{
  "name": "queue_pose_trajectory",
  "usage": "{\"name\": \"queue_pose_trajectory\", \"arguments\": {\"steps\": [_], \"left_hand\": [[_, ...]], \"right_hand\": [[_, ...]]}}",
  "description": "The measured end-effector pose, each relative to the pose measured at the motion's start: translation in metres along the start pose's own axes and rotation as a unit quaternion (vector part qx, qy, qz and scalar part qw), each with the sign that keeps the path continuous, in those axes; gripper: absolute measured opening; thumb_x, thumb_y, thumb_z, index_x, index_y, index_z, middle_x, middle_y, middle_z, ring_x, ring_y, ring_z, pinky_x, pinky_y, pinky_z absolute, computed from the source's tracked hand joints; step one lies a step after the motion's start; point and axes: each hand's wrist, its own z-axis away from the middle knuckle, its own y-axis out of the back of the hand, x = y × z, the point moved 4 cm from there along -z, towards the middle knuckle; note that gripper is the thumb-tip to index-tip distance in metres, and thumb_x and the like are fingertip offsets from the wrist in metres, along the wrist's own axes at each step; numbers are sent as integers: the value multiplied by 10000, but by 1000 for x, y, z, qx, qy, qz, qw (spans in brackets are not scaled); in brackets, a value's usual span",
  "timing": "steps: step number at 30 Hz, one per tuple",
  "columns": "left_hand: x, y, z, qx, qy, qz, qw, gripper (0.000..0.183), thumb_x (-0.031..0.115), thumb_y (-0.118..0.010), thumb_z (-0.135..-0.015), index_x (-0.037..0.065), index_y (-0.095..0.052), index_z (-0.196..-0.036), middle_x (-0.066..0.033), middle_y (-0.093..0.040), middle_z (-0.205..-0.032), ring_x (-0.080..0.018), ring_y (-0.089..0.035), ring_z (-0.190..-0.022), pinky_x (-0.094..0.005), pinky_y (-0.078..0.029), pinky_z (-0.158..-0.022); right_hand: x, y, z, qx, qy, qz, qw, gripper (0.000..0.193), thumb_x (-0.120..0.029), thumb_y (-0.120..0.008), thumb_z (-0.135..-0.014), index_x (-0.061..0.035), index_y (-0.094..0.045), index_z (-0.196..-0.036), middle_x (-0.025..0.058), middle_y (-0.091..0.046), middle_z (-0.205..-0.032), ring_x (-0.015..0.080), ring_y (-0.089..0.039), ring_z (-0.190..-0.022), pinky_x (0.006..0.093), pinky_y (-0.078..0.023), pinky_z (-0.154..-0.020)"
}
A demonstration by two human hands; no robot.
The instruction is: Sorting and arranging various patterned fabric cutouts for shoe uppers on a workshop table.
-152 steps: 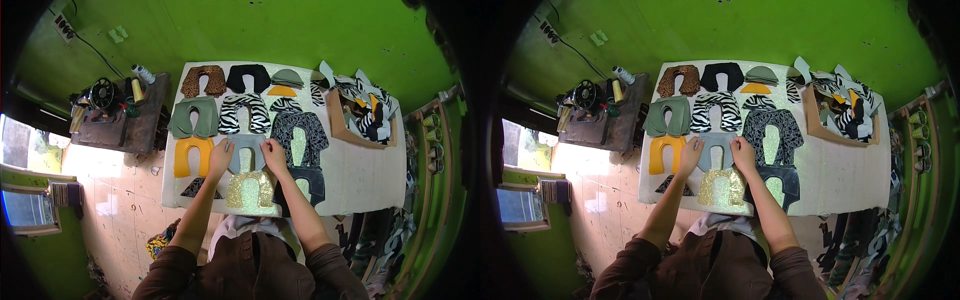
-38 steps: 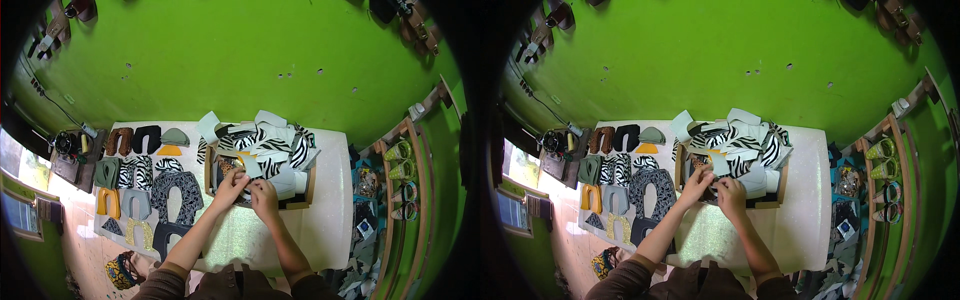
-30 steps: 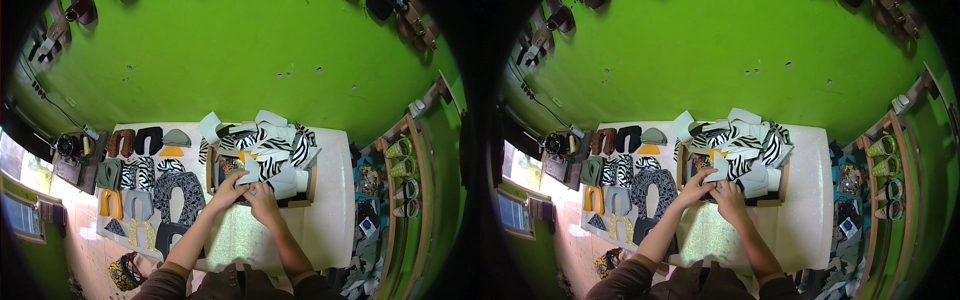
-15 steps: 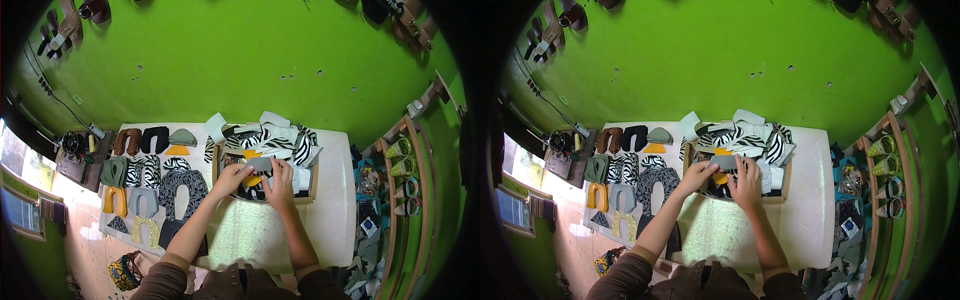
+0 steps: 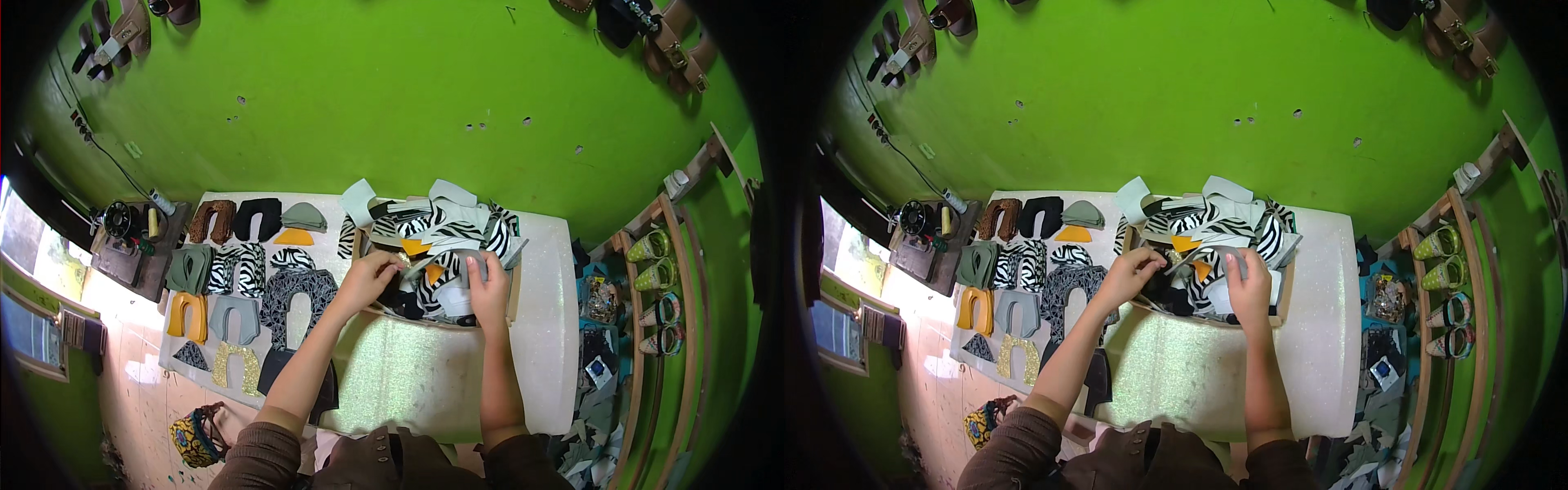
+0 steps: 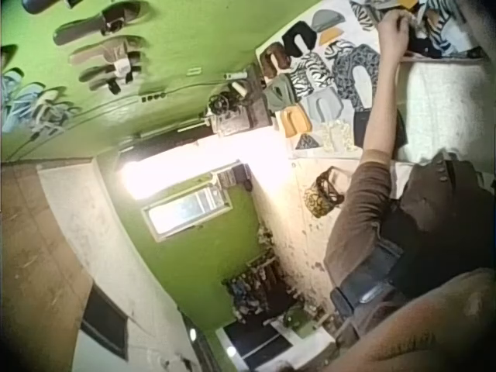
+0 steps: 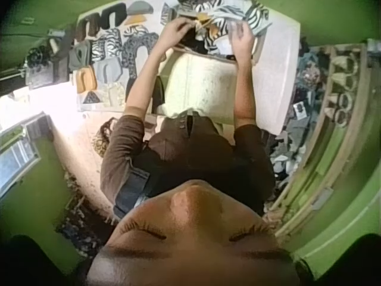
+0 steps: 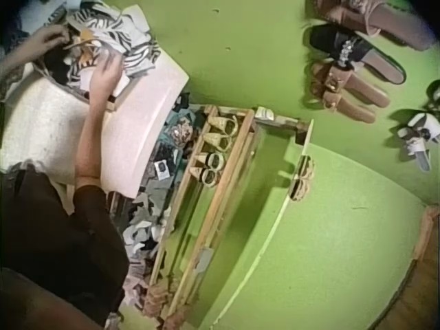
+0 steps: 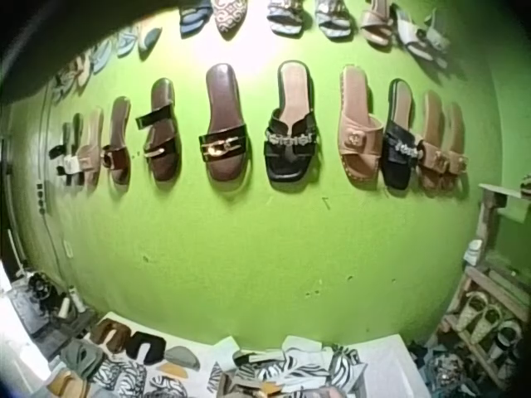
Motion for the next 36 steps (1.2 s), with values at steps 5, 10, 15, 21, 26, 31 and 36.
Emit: {"name": "queue_pose_trajectory", "arguments": {"steps": [5,10,15,21,26,31,36], "left_hand": [[7,-3,10,-20,-6,104,994,329,118,-596,-797,41,-511,-1106,-76,-531,-1050,-173,-517,-996,-288,-413,-855],[33,-20,30,-93,-48,62,993,628,245,-690,-718,17,-389,-1220,-139,-434,-1192,-228,-440,-1106,-331,-368,-919],[20,-26,44,-77,26,111,991,455,223,-640,-769,-14,-475,-1121,-126,-568,-953,-202,-557,-897,-295,-431,-806],[17,-3,53,-105,109,69,986,255,217,-577,-825,-24,-574,-908,-62,-581,-714,-143,-528,-654,-273,-433,-627],[7,7,65,-21,150,362,920,195,177,-536,-863,9,-569,-956,-66,-626,-838,-108,-581,-736,-232,-464,-678],[-18,9,85,19,224,455,862,215,150,-495,-883,0,-514,-1036,-100,-615,-896,-143,-601,-762,-262,-490,-731],[-49,24,113,58,261,481,835,242,163,-432,-912,-16,-493,-1064,-115,-608,-934,-160,-603,-796,-265,-497,-723]], "right_hand": [[-5,-8,9,-34,-28,-7,999,137,-122,-539,-831,6,-550,-877,143,-595,-741,260,-573,-638,311,-437,-586],[-29,-29,21,-68,51,30,996,125,-102,-538,-791,-8,-580,-862,155,-603,-734,304,-589,-656,338,-456,-594],[-40,-37,26,-94,21,-12,995,154,-90,-533,-772,-20,-596,-893,164,-612,-746,287,-607,-666,315,-465,-585],[-33,-36,28,-115,-122,-204,965,172,-125,-558,-833,10,-588,-934,53,-615,-811,90,-553,-732,220,-431,-658],[-19,-38,36,-69,-205,-351,911,187,-125,-564,-839,12,-574,-967,48,-602,-850,83,-551,-735,218,-444,-663],[-9,-61,62,-108,-326,-444,827,173,-109,-509,-865,1,-539,-995,86,-598,-896,159,-596,-778,291,-514,-662],[-6,-104,98,-97,-414,-463,778,243,-108,-468,-877,14,-484,-1087,117,-584,-954,208,-591,-823,321,-500,-708]]}}
